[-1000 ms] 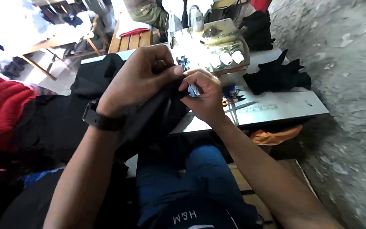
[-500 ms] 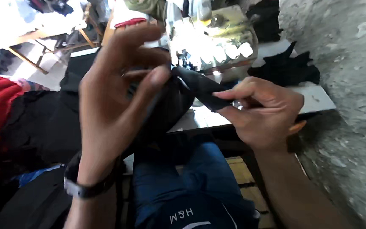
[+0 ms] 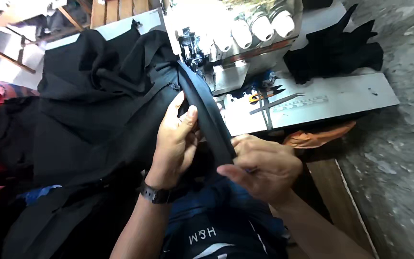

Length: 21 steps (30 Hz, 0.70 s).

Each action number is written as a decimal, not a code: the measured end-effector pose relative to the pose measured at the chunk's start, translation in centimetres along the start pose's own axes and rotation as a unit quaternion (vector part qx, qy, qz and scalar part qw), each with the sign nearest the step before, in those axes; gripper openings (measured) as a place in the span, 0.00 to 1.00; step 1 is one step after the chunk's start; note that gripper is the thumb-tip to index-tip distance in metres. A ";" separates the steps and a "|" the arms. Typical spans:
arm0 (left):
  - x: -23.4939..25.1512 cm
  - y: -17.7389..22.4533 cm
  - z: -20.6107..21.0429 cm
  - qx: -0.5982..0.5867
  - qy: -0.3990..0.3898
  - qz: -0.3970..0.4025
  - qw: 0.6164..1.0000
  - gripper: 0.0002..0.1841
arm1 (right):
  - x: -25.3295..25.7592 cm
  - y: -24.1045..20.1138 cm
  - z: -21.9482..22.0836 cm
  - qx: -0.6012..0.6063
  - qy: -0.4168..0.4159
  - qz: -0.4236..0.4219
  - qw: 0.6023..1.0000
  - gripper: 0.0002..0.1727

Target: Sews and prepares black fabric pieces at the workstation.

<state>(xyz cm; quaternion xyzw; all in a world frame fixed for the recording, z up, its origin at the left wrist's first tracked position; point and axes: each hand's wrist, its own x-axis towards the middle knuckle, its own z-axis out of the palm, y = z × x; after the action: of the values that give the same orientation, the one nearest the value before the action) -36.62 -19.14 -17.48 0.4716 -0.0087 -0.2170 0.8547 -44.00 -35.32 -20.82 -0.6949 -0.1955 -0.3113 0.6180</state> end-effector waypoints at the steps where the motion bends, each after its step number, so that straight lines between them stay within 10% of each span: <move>1: 0.1 0.0 0.2 0.004 0.009 0.015 1.000 0.28 | -0.1 0.3 0.0 0.012 0.006 0.039 0.999 0.11; 5: -0.6 1.5 1.0 0.097 0.057 0.100 0.989 0.29 | 1.9 1.0 -1.1 -0.090 -0.086 0.230 0.965 0.41; 11: -0.8 2.5 1.6 0.077 0.036 0.113 0.990 0.26 | 4.6 -1.3 -1.7 -0.091 -0.169 0.067 0.979 0.12; 21: -2.3 2.1 1.1 0.008 0.005 0.080 0.997 0.23 | 2.8 -1.4 -2.7 -0.107 -0.195 -0.095 0.970 0.12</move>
<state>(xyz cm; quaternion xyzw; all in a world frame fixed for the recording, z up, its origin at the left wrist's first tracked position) -38.23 -18.14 -14.77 0.4776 -0.0437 -0.1459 0.8653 -43.36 -38.08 -17.79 -0.7824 -0.3427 -0.2460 0.4581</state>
